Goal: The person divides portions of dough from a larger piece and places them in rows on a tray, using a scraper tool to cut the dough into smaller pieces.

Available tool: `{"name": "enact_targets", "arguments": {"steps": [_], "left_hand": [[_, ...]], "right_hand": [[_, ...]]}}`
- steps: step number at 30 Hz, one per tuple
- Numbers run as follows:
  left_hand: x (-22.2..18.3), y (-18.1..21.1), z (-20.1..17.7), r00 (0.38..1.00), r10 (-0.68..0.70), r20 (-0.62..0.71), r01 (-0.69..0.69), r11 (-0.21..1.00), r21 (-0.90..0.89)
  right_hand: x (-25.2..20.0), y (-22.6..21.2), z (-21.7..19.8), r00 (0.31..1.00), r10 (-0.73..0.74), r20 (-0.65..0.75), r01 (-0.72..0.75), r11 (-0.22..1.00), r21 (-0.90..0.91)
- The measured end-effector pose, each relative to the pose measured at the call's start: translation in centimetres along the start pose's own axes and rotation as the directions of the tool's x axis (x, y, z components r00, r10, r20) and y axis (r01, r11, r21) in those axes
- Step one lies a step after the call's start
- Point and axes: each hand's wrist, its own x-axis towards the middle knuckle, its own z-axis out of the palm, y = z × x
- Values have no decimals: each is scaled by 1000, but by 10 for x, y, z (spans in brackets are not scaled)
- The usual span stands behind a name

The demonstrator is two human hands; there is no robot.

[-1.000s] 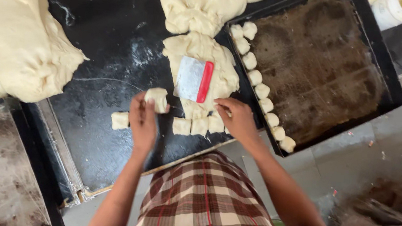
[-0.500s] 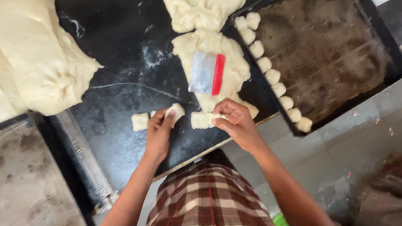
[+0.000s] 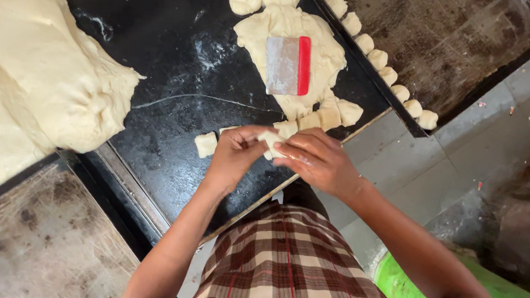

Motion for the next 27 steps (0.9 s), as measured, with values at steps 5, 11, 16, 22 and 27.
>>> {"name": "enact_targets", "arguments": {"steps": [5, 11, 16, 22, 27], "left_hand": [[8, 51, 3, 908, -377, 183, 419, 819, -392], [22, 50, 9, 955, 190, 228, -255, 917, 307], [28, 35, 12, 976, 129, 173, -163, 966, 199], [46, 31, 27, 998, -50, 31, 56, 968, -244], [48, 53, 51, 964, -219, 152, 254, 927, -275]], "right_hand": [[13, -14, -4, 991, 119, -69, -125, 987, -103], [37, 4, -19, 699, 703, 135, -670, 577, 466], [30, 4, -30, 706, 687, 174, -634, 502, 588], [27, 21, -38, 986, -164, 1, 159, 955, -251], [25, 42, -46, 993, -105, -61, 103, 994, -21]]}}
